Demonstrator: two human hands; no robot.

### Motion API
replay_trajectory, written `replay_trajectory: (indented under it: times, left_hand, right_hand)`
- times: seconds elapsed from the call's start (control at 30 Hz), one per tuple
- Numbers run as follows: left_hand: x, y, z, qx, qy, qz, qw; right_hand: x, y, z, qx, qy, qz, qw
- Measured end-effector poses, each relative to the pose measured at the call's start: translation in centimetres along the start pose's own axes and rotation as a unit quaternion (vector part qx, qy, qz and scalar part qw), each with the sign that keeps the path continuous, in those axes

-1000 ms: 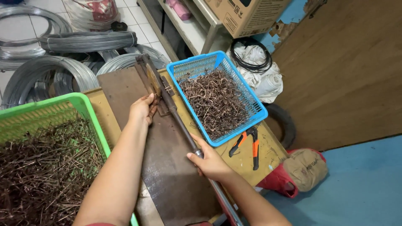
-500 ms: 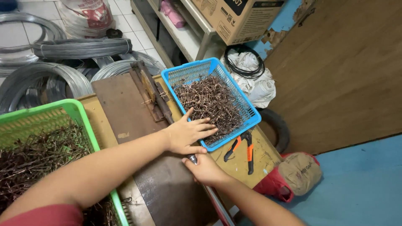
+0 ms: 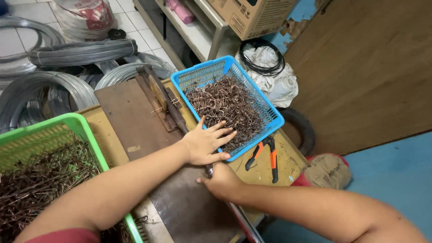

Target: Using a manual bending jig to shape small metal wire pieces into clips.

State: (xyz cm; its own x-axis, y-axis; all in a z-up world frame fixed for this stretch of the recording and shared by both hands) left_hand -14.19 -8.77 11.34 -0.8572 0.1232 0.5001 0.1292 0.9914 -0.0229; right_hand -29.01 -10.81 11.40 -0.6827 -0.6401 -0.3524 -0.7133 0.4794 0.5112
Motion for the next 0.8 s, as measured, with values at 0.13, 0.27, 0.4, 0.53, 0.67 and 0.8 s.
replay_trajectory:
  times: [0.13,0.27,0.4,0.53,0.67,0.8]
  left_hand:
    - [-0.4,-0.2,1.4,0.011,-0.031,0.003,0.999]
    - [-0.3,0.2,1.9,0.041,-0.034,0.011,0.999]
    - [-0.4,0.0,1.5,0.042,-0.020,0.011,0.999]
    - [-0.5,-0.1,2.2,0.038,-0.027,0.011,0.999]
    - [-1.1,-0.5,3.0,0.091,-0.043,0.038,0.994]
    - [-1.4,-0.5,3.4,0.123,-0.040,0.048,0.990]
  right_hand:
    - [1.7,-1.8,2.2,0.039,0.018,-0.034,0.998]
    - [1.3,-1.1,2.2,0.034,0.021,-0.034,0.999]
    - [0.9,-0.8,1.4,0.025,-0.016,-0.043,0.999]
    - [2.4,-1.6,2.7,0.003,0.056,0.030,0.998]
    - [4.3,-3.6,4.3,0.065,0.080,-0.026,0.994]
    - [4.1,-3.7,4.2,0.062,0.030,-0.043,0.997]
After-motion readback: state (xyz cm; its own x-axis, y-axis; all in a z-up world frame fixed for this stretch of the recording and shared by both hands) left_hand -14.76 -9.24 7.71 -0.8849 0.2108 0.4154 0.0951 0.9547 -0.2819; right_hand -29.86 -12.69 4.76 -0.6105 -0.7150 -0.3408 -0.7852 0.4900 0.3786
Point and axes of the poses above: each hand's wrist, its own y-axis away from the middle knuckle, its own z-axis out of the palm, x = y × z, the point moved 2 cm from there along -y, towards the middle knuckle, and after that the axes turned 15 degrees about y, right-handed, at the moved point
